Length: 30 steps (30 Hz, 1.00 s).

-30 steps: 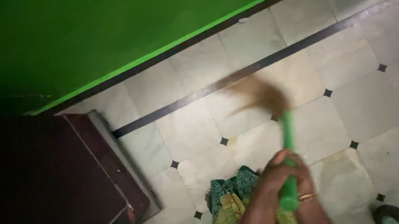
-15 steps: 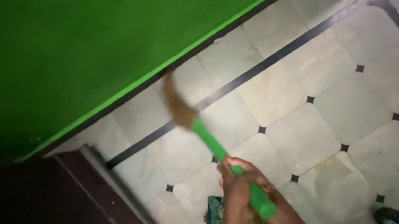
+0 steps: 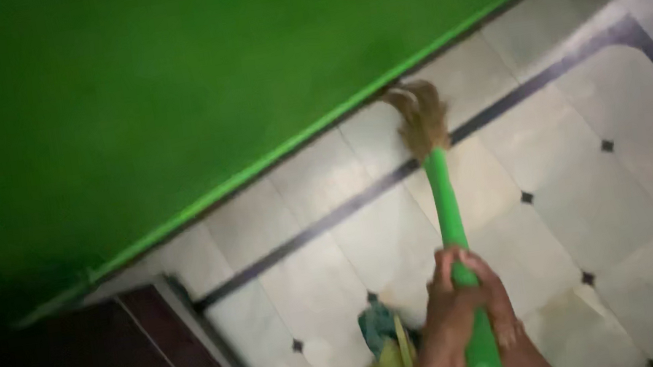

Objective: The person moves a bicycle aside and then sweeps the floor using a broom.

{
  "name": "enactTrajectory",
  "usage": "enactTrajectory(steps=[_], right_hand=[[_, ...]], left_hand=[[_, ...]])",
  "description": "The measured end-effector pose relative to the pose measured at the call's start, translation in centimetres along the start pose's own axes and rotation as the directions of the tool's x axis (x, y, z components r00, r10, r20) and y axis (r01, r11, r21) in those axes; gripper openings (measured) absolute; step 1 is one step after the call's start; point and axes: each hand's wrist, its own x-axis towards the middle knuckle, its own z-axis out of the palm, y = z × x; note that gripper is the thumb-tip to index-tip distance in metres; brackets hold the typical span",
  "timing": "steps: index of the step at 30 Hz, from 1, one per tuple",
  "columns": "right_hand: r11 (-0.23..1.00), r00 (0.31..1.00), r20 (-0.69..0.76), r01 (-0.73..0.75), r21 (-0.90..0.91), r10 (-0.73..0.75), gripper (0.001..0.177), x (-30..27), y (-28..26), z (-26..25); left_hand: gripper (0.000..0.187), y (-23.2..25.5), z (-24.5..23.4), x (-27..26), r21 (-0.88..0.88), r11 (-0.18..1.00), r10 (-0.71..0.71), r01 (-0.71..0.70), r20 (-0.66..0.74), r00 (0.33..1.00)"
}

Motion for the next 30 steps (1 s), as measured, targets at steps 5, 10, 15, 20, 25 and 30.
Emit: enactTrajectory(steps=[5,10,15,20,25,30], right_hand=[[0.548,0.797,0.453,0.604,-0.578,-0.4,0.057,0.6,-0.8,5.1],[0.995,0.91,-0.412,0.012,-0.101,-0.053,0.033,2.5,-7.8,-0.3],[0.979,0.888,-0.411,0.193,-0.067,-0.203,0.033,0.9,-16.8,-0.5],[0.899,0.66,-0.611,0.299,-0.319,-0.436,0.032,-0.5,-26.4,2.4],[0.892,0.821,-0.359,0.367,-0.264,-0.444,0.026,2.8,-33.3,-0.6],[0.895,0.569,-0.711,0.4,-0.198,-0.412,0.017,10.8,-37.3,-5.6]], left_hand=[[0.077,1.9,1.1,0.2,-0.141,0.971,-0.205,0.195,-0.063,0.977],[0.071,4.0,6.1,4.5,-0.293,0.951,-0.113,0.102,-0.023,0.993],[0.054,5.6,14.8,9.5,0.085,0.955,-0.296,0.286,0.154,0.943],[0.041,7.1,22.8,13.8,0.543,0.795,0.194,-0.27,0.193,0.962],[0.039,12.2,26.1,20.8,0.8,0.578,-0.132,0.164,-0.106,0.986],[0.029,8.1,20.5,34.6,0.832,0.548,0.082,0.082,-0.151,0.985]])
